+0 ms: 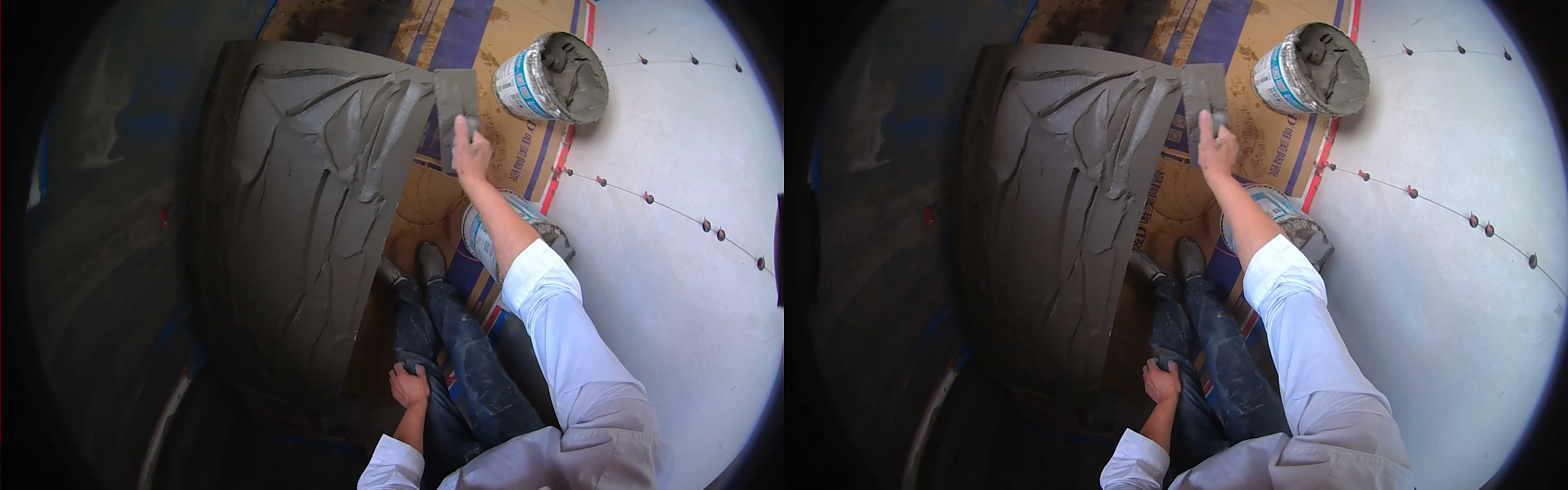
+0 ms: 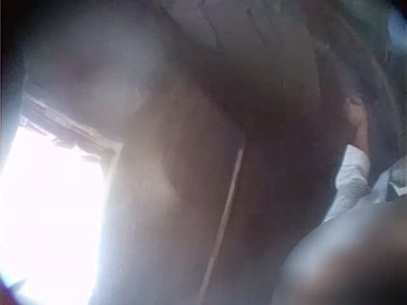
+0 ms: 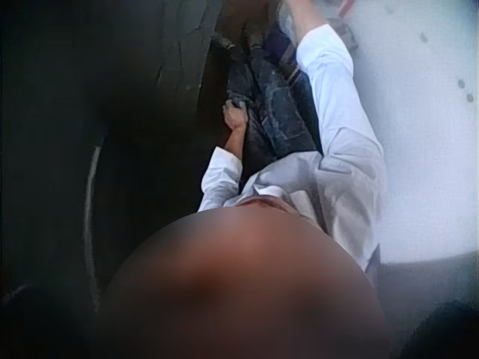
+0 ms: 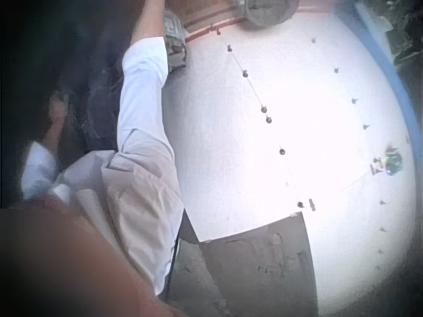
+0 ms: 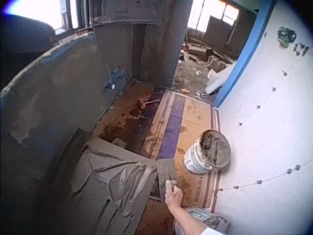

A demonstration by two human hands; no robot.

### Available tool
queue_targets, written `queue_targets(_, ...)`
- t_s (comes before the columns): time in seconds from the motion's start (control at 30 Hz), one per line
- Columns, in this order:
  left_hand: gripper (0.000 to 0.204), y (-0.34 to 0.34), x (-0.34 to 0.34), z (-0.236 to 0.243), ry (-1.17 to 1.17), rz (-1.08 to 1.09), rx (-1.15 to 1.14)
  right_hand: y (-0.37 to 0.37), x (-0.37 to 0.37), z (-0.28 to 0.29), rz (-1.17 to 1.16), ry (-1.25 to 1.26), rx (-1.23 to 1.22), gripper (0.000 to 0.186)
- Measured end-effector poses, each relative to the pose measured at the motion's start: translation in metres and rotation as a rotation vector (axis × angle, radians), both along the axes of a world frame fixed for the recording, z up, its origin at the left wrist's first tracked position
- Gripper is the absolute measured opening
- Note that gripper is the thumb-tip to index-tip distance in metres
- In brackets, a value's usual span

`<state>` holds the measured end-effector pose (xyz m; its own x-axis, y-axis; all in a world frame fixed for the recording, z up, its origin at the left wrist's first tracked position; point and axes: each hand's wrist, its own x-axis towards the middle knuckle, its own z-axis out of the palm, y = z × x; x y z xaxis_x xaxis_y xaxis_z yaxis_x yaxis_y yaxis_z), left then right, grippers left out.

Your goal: Applying a layer of mortar to the back of a large ceramic tile using a trowel.

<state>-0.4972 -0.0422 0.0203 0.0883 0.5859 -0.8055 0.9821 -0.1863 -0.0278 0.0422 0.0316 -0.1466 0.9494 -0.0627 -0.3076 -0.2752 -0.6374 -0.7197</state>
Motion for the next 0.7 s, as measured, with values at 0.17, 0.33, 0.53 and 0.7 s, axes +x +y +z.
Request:
queue_targets(0.17,0.052,0.004,-0.009,-0.001,0.031,0.068,-0.013,-0.001,0.013,0.012,0.081,-0.07,-0.089,0.078)
queue_targets(0.33,0.051,0.017,-0.01,0.004,0.039,0.111,0.025,-0.032,-0.035,0.065,0.074,0.274,0.435,0.05)
queue_targets(0.53,0.046,0.015,-0.032,0.0,0.091,0.113,0.015,-0.015,-0.189,0.061,0.683,0.562,0.358,0.046)
queue_targets(0.7,0.047,-0.001,-0.033,-0.006,0.065,0.162,0.043,0.026,-0.306,0.012,1.049,0.328,0.289,0.049)
